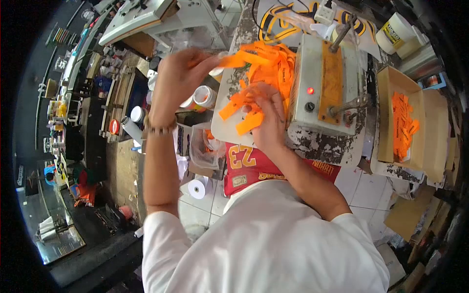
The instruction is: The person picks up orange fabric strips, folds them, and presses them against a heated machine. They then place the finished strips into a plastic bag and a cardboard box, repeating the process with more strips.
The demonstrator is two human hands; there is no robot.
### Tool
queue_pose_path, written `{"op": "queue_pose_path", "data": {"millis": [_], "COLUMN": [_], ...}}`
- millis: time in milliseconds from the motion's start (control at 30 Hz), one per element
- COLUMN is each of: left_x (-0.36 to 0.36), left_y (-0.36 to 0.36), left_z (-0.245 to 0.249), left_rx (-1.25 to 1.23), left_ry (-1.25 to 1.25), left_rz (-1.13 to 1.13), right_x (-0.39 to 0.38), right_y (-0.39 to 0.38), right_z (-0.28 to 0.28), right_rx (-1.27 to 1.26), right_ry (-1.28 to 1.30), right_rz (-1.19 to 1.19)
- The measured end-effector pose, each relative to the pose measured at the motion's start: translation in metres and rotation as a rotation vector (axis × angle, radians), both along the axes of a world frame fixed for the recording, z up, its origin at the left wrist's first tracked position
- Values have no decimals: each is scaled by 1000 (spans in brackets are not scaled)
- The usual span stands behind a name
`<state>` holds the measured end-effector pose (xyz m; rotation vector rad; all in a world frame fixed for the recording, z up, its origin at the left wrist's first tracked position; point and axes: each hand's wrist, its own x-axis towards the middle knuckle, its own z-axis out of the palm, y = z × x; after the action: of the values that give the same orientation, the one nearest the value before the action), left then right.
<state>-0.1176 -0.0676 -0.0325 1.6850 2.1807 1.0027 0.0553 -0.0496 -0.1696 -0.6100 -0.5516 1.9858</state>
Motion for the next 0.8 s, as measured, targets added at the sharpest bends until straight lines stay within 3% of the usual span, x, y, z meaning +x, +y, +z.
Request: {"op": "queue_pose_path", "data": {"millis": [67,133,167,200,233,267,333,367,433,567,633,700,800], "left_x": [-11,-10,1,12,39,52,65,66,68,69,65,42,35], "left_y": [-53,-123,-138,-154,-149,-148,-135,-129,-119,-112,-124,-142,-145], "left_z": [-35,-116,-150,-208,-221,-250,-277,-281,-278,-265,-236,-227,-140], "left_rx": [-355,-530,-698,-495,-506,-326,-82,-98,42,18,34,136,223], "left_ry": [-3,-418,-273,-201,-349,-433,-106,-126,62,54,-322,-519,-677], "left_rz": [204,201,100,-68,76,105,151,170,138,119,236,400,502], "right_x": [3,-1,-3,-2,-2,-3,-1,1,4,13,16,20,23], "right_y": [1,4,4,5,7,7,5,2,2,-5,-5,-6,-7], "right_z": [2,2,1,3,6,9,15,15,16,18,16,16,18], "right_rx": [164,66,-27,-12,-20,-28,-27,-27,12,89,81,-20,-69], "right_ry": [-116,-31,57,50,32,40,51,37,72,44,51,133,176], "right_rz": [0,-2,-9,13,36,39,68,85,95,202,192,255,316]}}
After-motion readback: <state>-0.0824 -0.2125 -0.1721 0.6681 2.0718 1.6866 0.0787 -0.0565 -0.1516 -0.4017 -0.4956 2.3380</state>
